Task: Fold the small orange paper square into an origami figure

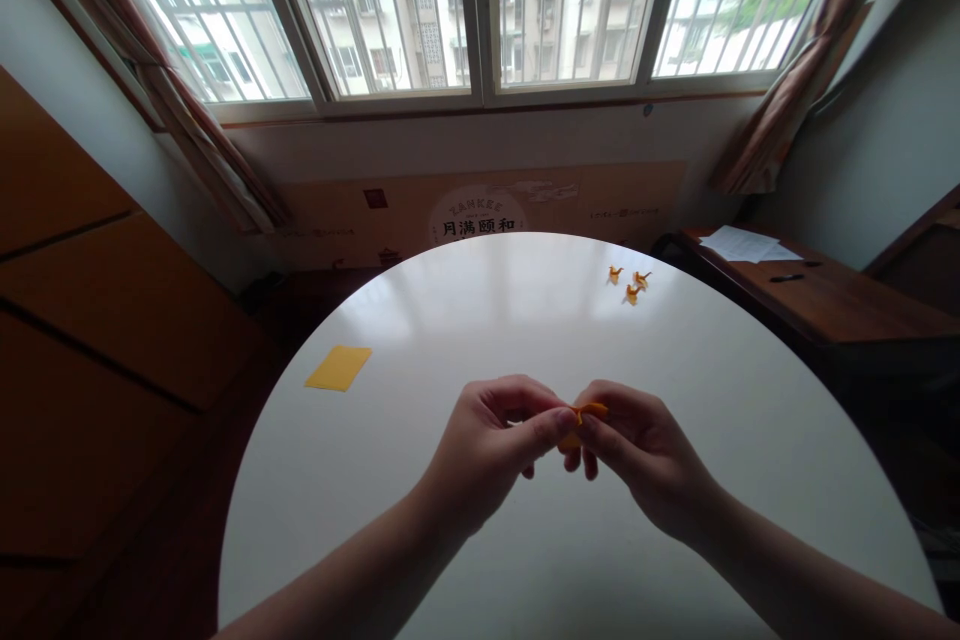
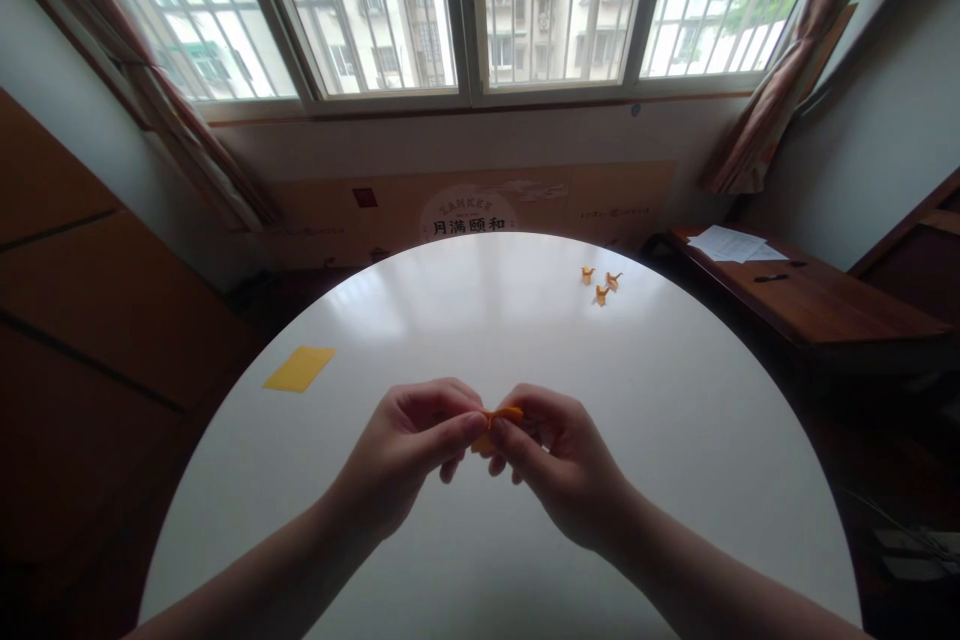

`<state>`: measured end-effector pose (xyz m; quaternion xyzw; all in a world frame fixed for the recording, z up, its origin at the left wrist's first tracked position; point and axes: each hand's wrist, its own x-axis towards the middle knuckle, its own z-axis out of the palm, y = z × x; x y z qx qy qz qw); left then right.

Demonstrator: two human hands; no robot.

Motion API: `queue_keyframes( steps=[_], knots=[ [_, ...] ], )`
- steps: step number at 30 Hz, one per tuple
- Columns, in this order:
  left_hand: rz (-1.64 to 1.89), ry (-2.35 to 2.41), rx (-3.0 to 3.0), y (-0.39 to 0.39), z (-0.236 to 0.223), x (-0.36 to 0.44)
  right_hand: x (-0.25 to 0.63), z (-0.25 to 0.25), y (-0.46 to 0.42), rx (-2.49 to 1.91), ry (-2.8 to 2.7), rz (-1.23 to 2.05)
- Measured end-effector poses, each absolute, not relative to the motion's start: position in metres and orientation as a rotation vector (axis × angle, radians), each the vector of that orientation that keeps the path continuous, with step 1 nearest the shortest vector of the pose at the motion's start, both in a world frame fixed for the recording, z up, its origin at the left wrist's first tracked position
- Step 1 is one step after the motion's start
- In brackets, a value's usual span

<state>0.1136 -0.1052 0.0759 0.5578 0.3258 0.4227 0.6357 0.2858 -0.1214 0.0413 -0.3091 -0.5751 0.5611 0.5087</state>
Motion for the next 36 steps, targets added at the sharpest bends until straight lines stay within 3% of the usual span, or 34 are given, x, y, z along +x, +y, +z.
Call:
queue_keyframes(
  steps=[10, 36],
  knots=[
    [1.078, 0.841, 1.469, -0.111, 0.081, 0.116, 0.287, 0.042, -0.121, -0.743, -1.352, 1.324],
    [1.192, 0.926, 1.255, -0.103, 0.061, 0.119, 0.286, 0.040, -0.114, -0.804, -1.255, 1.255]
  ],
)
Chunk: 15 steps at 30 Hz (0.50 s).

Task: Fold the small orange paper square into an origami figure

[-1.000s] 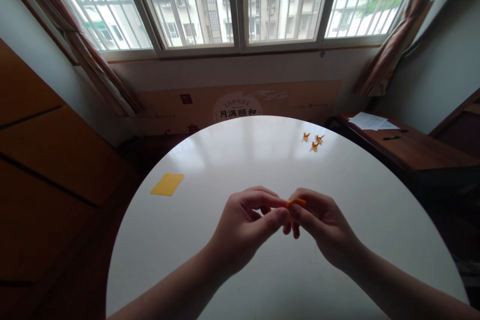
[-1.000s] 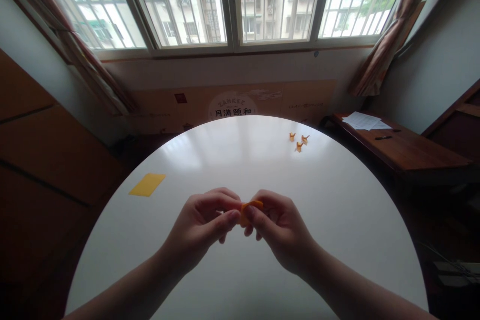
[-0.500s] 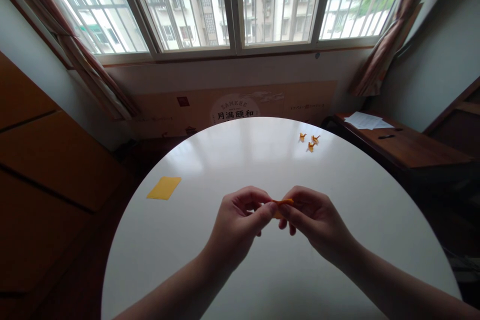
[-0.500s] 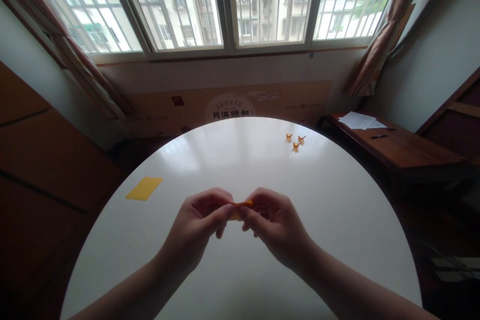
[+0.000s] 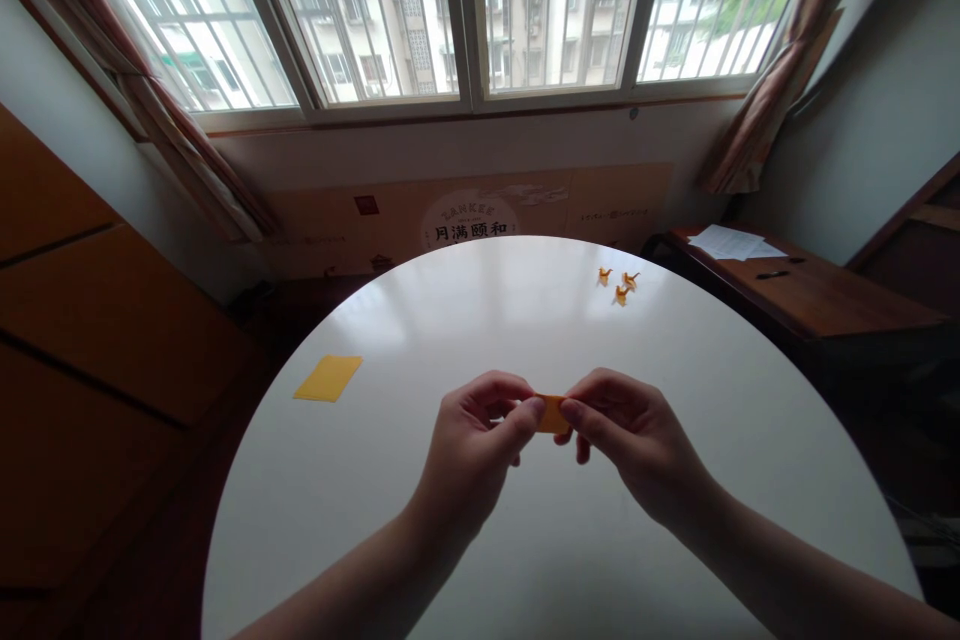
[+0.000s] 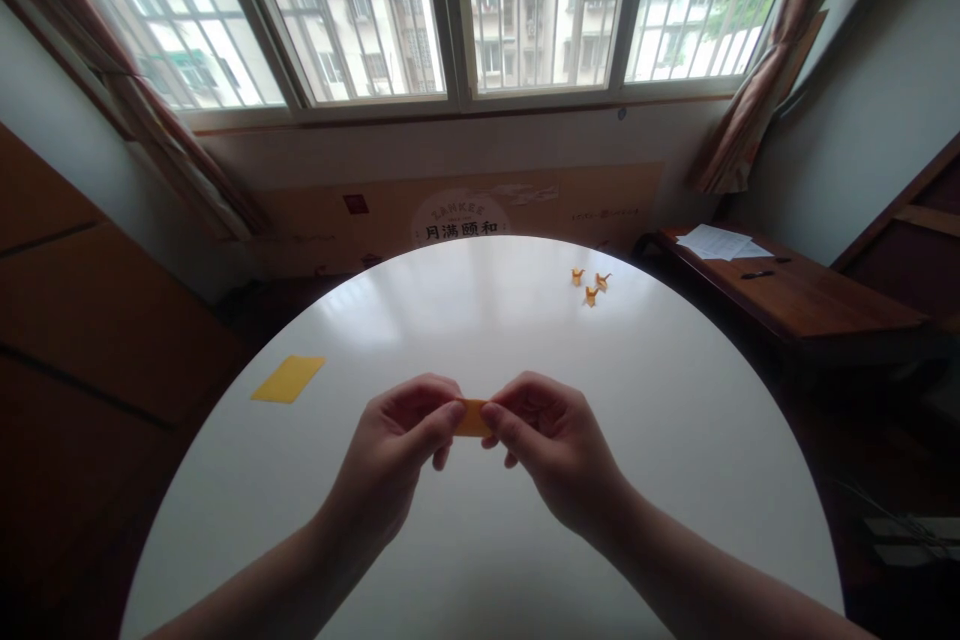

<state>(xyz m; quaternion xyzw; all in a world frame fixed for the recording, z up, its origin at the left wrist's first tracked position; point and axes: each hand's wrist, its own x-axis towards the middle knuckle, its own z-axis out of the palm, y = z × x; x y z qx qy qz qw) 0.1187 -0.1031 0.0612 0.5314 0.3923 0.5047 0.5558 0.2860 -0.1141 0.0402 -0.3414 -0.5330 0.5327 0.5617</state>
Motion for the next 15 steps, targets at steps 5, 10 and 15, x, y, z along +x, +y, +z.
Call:
queue_keyframes(
  steps=[5, 10, 15],
  knots=[
    [1.122, 0.939, 1.279, -0.0991, 0.0611, 0.1170, 0.2865, 0.0413, -0.1140, -0.849, -1.285, 1.234],
    [1.116, 0.956, 1.466, -0.0945, 0.0622, 0.1122, 0.2868, 0.0410, -0.1127, -0.870, -1.315, 1.231],
    [1.171, 0.939, 1.452, -0.0945, 0.0628, 0.1120, 0.2876, 0.0379, -0.1105, -0.892, -1.324, 1.234]
  ],
)
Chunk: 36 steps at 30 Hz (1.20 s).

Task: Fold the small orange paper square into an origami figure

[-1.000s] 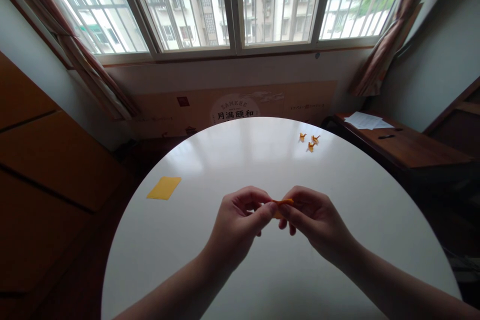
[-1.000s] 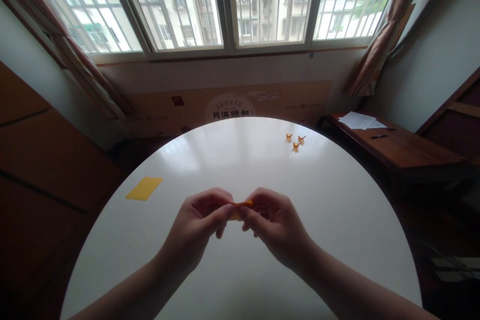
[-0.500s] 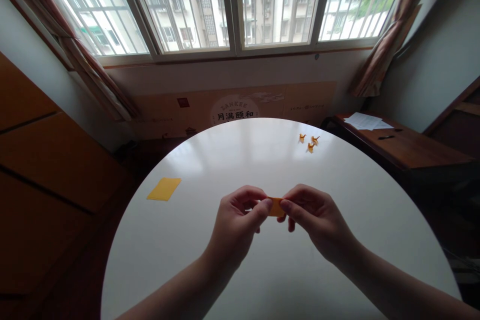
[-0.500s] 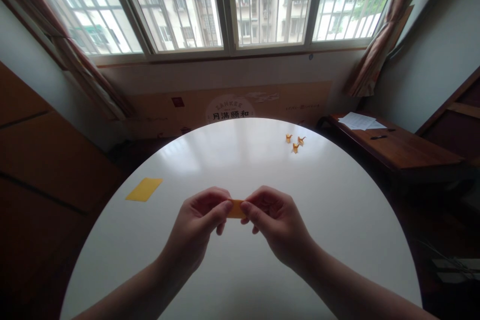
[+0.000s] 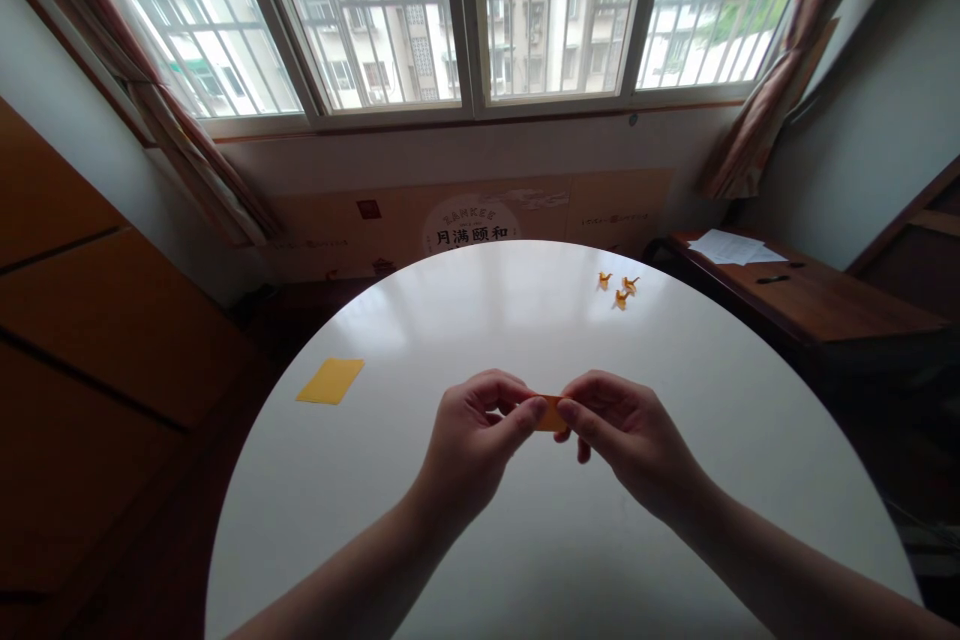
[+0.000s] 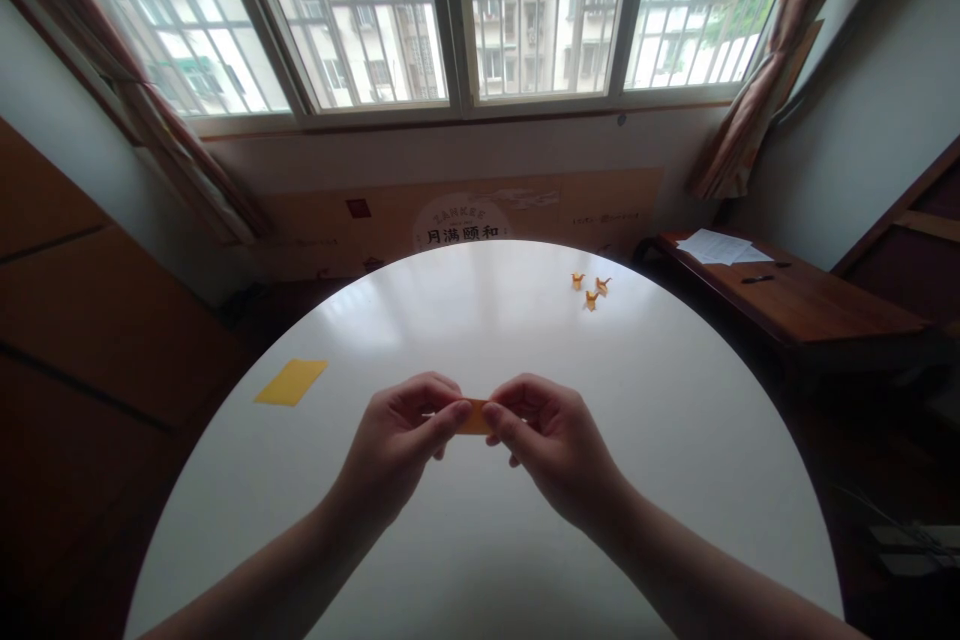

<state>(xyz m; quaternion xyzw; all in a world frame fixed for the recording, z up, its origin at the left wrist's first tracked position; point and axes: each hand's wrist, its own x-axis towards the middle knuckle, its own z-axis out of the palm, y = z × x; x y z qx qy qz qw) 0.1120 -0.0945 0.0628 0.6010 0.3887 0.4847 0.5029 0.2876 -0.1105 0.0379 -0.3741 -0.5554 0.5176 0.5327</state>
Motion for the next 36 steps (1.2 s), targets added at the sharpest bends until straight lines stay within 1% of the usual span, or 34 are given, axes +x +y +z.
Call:
queue_keyframes(
  steps=[11, 24, 36],
  knots=[
    [1.186, 0.929, 1.291, -0.091, 0.057, 0.115, 0.284, 0.033, -0.107, -0.826, -1.221, 1.314],
    [1.189, 0.954, 1.382, -0.096, 0.056, 0.118, 0.281, 0.031, -0.109, -0.865, -1.230, 1.305],
    [1.160, 0.894, 1.106, -0.098, 0.055, 0.123, 0.284, 0.035, -0.106, -0.823, -1.075, 1.409]
  ],
)
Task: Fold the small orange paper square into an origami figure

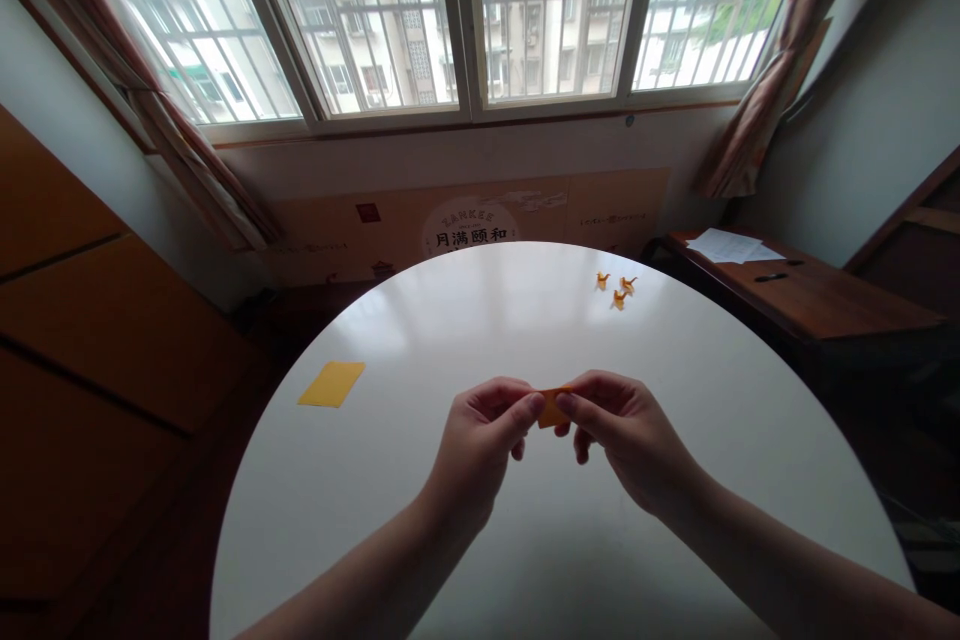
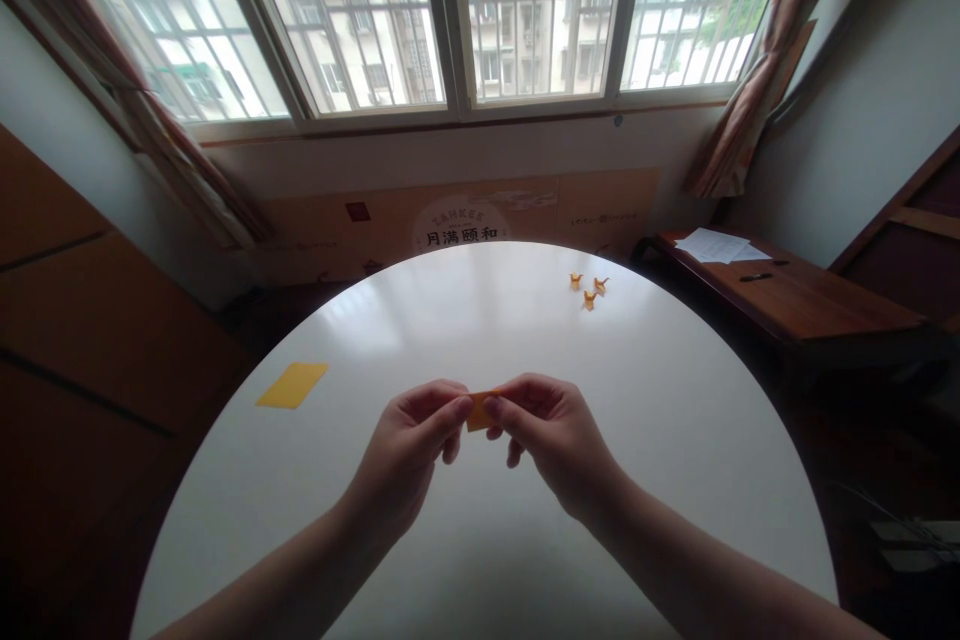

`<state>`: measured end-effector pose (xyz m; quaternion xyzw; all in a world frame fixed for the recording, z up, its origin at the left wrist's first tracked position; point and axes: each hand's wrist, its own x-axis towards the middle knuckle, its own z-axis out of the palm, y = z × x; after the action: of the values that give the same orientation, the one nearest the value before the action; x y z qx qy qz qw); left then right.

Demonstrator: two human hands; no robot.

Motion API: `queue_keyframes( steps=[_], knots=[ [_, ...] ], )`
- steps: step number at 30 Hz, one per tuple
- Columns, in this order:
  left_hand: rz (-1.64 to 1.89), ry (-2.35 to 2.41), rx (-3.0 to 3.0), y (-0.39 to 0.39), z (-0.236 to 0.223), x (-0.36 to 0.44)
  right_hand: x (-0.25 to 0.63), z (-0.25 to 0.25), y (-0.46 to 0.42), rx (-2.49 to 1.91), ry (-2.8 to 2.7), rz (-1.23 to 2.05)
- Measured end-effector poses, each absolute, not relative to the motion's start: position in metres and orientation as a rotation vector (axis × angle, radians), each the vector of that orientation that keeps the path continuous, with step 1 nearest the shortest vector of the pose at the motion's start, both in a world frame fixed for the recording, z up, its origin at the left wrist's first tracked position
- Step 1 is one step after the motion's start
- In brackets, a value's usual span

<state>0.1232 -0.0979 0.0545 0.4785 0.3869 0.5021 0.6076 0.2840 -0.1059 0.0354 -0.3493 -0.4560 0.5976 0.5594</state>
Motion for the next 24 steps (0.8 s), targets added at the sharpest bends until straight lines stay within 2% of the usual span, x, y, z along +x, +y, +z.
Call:
queue_keyframes(
  steps=[9, 19, 24],
  knots=[
    [1.197, 0.926, 1.071, -0.098, 0.051, 0.125, 0.285, 0.041, -0.105, -0.794, -0.966, 1.507],
    [1.045, 1.013, 1.434, -0.093, 0.046, 0.119, 0.292, 0.037, -0.102, -0.952, -1.232, 1.267],
    [0.998, 1.032, 1.565, -0.088, 0.047, 0.115, 0.294, 0.037, -0.099, -0.993, -1.305, 1.310]
  ],
)
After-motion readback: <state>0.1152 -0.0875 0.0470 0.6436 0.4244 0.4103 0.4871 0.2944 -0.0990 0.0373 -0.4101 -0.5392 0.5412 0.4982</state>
